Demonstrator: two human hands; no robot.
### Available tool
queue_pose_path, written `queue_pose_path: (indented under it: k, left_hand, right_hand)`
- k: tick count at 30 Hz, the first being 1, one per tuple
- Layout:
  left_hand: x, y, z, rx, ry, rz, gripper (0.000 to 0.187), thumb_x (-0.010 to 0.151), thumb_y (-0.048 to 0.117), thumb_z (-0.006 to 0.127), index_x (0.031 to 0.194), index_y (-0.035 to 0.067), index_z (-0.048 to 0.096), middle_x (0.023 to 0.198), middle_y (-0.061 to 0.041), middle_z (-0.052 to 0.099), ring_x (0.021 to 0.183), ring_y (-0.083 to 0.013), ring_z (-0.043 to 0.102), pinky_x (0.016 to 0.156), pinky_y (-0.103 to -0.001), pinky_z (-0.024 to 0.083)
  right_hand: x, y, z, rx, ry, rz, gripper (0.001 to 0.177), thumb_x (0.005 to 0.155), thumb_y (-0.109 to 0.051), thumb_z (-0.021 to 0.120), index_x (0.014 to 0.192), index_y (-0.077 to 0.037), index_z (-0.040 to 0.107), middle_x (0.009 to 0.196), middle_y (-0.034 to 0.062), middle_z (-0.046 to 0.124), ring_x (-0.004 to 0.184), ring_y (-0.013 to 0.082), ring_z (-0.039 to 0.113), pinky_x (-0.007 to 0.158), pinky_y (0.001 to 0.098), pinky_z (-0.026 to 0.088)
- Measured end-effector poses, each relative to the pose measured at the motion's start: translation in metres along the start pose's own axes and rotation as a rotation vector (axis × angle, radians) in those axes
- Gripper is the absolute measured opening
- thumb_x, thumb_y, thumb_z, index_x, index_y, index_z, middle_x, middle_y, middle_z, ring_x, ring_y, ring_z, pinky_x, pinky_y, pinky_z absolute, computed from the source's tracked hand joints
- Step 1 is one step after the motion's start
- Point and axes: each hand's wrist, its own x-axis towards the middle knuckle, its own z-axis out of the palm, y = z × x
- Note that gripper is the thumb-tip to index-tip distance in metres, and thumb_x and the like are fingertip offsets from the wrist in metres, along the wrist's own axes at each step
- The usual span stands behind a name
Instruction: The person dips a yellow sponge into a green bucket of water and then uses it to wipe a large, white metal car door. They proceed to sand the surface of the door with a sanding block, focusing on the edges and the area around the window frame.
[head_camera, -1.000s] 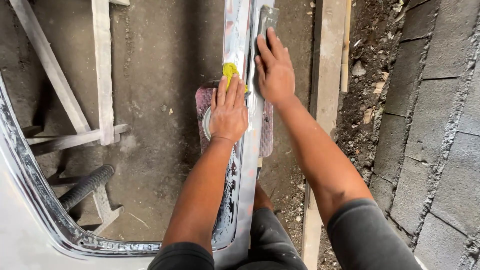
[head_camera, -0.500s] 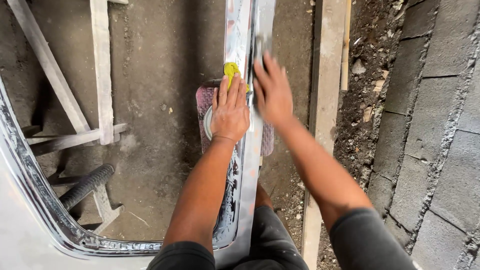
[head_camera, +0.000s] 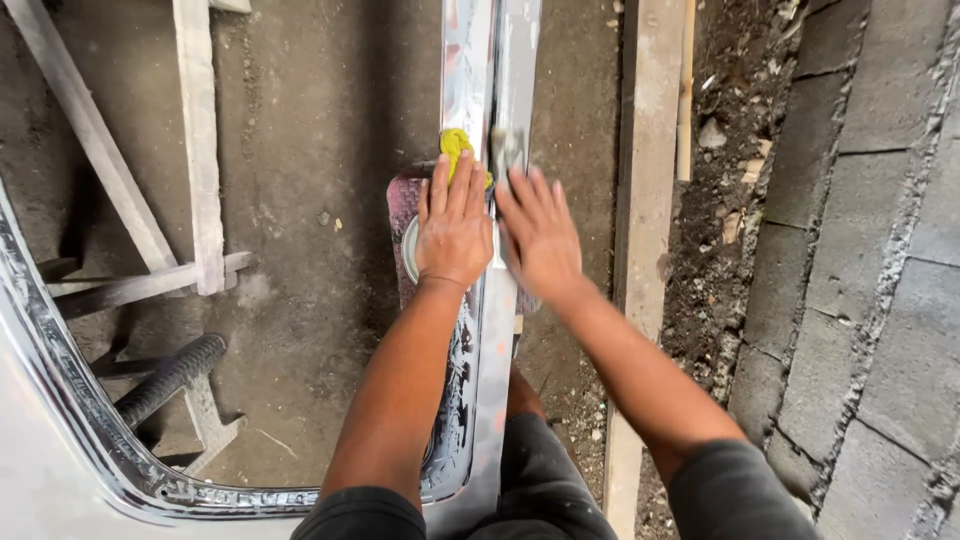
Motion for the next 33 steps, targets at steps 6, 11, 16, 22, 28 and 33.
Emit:
queue_pose_path:
  k: [6, 11, 16, 22, 28, 33]
  left_hand:
    - [-0.005, -0.001, 0.003, 0.030, 0.011, -0.005, 0.064, 0.096, 0.023, 0.056, 0.156, 0.006, 0.044, 0.168, -0.007, 0.032, 0.156, -0.0345, 0.024, 0.125, -0.053, 0.024]
    - [-0.003, -0.003, 0.007, 0.025, 0.016, -0.010, 0.063, 0.095, 0.023, 0.056, 0.155, 0.006, 0.044, 0.168, -0.007, 0.032, 0.156, -0.0344, 0.024, 0.124, -0.054, 0.024]
    - [-0.002, 0.000, 0.006, 0.014, 0.014, 0.011, 0.065, 0.094, 0.024, 0.057, 0.156, 0.006, 0.044, 0.167, -0.007, 0.031, 0.155, -0.0344, 0.023, 0.124, -0.054, 0.024]
    - [-0.005, 0.001, 0.001, 0.021, 0.021, 0.002, 0.065, 0.095, 0.023, 0.058, 0.156, 0.006, 0.044, 0.168, -0.007, 0.031, 0.156, -0.0335, 0.023, 0.125, -0.054, 0.023]
    - [-0.003, -0.001, 0.005, 0.047, 0.008, -0.011, 0.066, 0.093, 0.023, 0.058, 0.155, 0.006, 0.045, 0.167, -0.008, 0.031, 0.156, -0.0346, 0.023, 0.124, -0.053, 0.023]
    - [-0.005, 0.001, 0.005, 0.005, 0.010, -0.004, 0.064, 0.095, 0.024, 0.058, 0.155, 0.006, 0.045, 0.167, -0.007, 0.032, 0.155, -0.0340, 0.023, 0.124, -0.054, 0.024]
  right_hand:
    - [0.098, 0.031, -0.003, 0.018, 0.063, 0.014, 0.050, 0.106, -0.012, 0.060, 0.153, -0.003, 0.049, 0.164, 0.0231, 0.040, 0.151, 0.0427, 0.038, 0.126, 0.0497, 0.031]
    - [-0.004, -0.010, 0.002, 0.037, 0.079, 0.028, 0.051, 0.102, -0.011, 0.061, 0.151, -0.003, 0.051, 0.163, 0.0234, 0.039, 0.152, 0.0421, 0.039, 0.126, 0.0544, 0.030]
    - [-0.030, -0.013, 0.008, 0.061, 0.011, 0.065, 0.052, 0.097, -0.013, 0.064, 0.147, -0.004, 0.055, 0.160, 0.0242, 0.041, 0.148, 0.0440, 0.043, 0.123, 0.0577, 0.030]
    - [0.080, 0.034, 0.001, 0.118, 0.147, 0.113, 0.047, 0.107, -0.012, 0.061, 0.153, -0.007, 0.051, 0.164, 0.0242, 0.037, 0.146, 0.0443, 0.046, 0.126, 0.0555, 0.032]
    - [0.005, -0.002, 0.002, 0.139, 0.155, 0.094, 0.049, 0.106, -0.012, 0.060, 0.153, -0.005, 0.049, 0.164, 0.0239, 0.036, 0.150, 0.0435, 0.043, 0.126, 0.0547, 0.032]
    - [-0.056, -0.027, 0.004, 0.115, 0.002, 0.082, 0.052, 0.098, -0.014, 0.064, 0.148, -0.005, 0.054, 0.161, 0.0223, 0.041, 0.149, 0.0429, 0.042, 0.123, 0.0581, 0.029]
